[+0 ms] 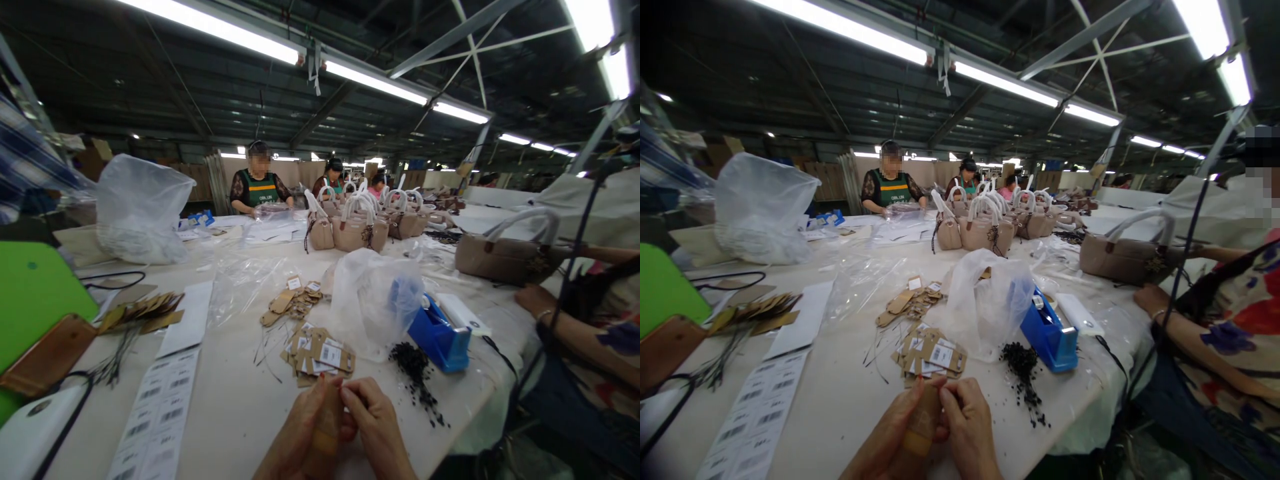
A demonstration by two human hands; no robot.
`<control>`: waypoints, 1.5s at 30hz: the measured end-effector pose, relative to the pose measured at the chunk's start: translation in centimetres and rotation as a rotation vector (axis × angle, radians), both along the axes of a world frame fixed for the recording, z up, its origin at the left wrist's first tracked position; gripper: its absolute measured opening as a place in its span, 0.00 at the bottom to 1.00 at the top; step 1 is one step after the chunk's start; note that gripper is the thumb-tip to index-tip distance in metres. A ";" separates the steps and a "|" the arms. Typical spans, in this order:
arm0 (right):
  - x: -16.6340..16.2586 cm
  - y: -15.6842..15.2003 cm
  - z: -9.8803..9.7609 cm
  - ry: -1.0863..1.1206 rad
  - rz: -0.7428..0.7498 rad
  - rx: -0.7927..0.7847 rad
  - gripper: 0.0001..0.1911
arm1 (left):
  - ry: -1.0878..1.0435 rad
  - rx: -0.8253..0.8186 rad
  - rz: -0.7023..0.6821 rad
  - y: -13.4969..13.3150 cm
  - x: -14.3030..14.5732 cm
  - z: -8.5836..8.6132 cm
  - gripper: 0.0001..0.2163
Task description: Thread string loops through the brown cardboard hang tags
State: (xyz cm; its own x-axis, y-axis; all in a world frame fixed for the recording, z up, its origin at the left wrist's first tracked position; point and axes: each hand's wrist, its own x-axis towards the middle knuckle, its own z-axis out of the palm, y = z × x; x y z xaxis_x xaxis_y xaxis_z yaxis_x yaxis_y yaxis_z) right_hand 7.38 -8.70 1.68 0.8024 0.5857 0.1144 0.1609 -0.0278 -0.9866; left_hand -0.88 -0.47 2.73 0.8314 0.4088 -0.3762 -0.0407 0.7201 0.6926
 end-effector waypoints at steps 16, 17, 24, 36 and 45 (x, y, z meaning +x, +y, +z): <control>-0.6 -0.6 0.4 -0.311 -0.031 0.029 0.10 | 0.031 0.073 0.049 0.1 0.1 0.0 0.26; -0.7 -0.5 0.4 -0.301 -0.028 0.025 0.10 | 0.036 0.086 0.048 0.1 0.1 0.1 0.26; -1.0 -0.2 0.3 -0.232 -0.058 0.003 0.11 | 0.017 0.145 0.023 0.1 0.2 0.5 0.26; -1.2 -0.5 0.3 -0.370 -0.054 -0.157 0.14 | -0.001 0.509 -0.006 0.2 0.3 -1.2 0.24; -0.7 -0.9 0.8 0.089 0.060 -0.048 0.19 | 0.129 1.004 0.021 -0.5 -0.1 -0.2 0.21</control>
State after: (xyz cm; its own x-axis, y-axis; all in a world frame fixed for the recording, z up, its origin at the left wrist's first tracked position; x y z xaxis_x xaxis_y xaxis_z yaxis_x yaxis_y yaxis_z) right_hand 6.69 -9.59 2.48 0.7717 0.6358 0.0150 0.0753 -0.0679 -0.9949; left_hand -0.99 -0.96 2.54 0.7980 0.5994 0.0631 0.0711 -0.1976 0.9777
